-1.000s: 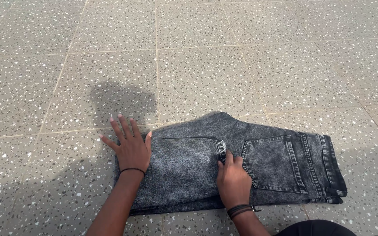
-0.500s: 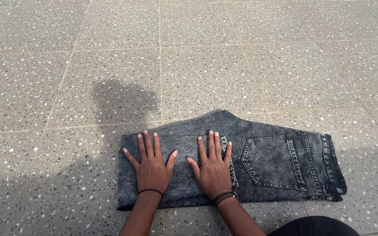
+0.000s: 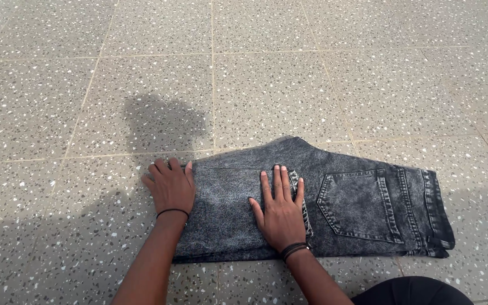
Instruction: The person folds a pair of acid-wash denim jeans on a tiled outdoor floor.
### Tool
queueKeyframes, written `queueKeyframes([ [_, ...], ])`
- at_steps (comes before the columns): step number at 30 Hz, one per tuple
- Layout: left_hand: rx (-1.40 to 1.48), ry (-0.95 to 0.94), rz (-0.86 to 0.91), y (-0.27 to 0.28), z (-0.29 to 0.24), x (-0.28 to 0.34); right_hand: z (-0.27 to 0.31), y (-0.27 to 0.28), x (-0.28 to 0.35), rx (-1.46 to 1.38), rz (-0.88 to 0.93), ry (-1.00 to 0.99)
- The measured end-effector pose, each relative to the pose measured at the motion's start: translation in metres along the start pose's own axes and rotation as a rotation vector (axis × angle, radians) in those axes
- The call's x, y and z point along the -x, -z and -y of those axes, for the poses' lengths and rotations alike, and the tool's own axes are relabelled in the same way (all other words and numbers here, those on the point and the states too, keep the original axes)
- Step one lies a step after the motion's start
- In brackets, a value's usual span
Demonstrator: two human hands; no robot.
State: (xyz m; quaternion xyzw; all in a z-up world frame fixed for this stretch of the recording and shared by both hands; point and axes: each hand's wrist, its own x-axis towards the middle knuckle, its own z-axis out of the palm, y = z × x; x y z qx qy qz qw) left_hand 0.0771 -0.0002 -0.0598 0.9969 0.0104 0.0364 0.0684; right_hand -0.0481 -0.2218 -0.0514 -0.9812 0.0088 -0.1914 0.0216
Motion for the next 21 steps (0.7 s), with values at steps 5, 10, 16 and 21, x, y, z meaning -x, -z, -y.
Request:
queueKeyframes([
  [5,-0.068,0.09,-0.08,-0.019,0.022,-0.046,0.0,0.0,-0.002,0.008,-0.007,0.012],
  [10,0.036,0.151,-0.037,-0.019,0.027,-0.058,0.003,0.001,0.0,0.012,-0.011,0.016],
  [16,0.067,0.017,0.044,-0.024,0.036,-0.069,0.091,0.037,0.006,-0.353,0.112,0.243],
  [21,0.061,0.038,0.028,-0.024,0.03,-0.061,0.179,0.015,0.031,-0.528,0.168,0.217],
])
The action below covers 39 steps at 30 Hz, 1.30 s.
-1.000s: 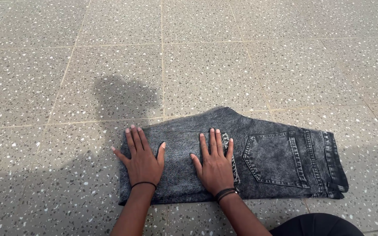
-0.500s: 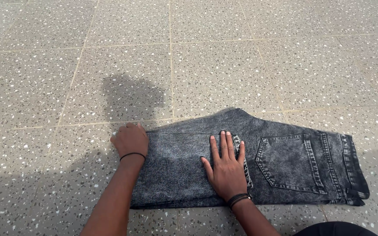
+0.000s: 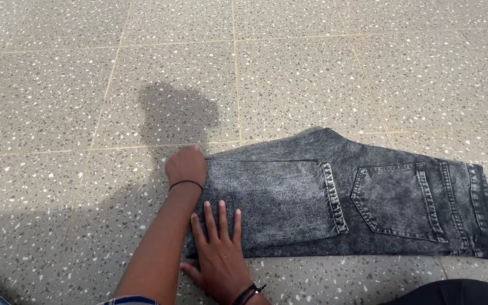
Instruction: The person folds a pair of acid-wash denim jeans on a tiled outdoor floor.
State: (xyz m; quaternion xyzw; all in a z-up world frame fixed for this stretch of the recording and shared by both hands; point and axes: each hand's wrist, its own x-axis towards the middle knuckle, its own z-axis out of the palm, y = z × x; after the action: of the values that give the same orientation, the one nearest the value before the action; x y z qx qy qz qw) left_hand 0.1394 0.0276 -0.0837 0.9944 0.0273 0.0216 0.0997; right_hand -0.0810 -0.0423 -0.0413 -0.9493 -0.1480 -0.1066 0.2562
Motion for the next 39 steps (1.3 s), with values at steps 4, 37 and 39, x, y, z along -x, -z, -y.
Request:
queueKeyframes([
  [4,-0.027,-0.111,-0.041,-0.018,0.005,-0.012,-0.005,-0.042,0.01,0.247,-0.105,-0.018],
  [37,0.023,-0.013,0.268,0.055,0.037,0.166,-0.037,0.003,-0.034,0.128,0.571,-0.13],
  [39,-0.023,-0.05,0.248,0.055,0.036,0.165,-0.035,0.007,-0.04,0.109,0.629,-0.145],
])
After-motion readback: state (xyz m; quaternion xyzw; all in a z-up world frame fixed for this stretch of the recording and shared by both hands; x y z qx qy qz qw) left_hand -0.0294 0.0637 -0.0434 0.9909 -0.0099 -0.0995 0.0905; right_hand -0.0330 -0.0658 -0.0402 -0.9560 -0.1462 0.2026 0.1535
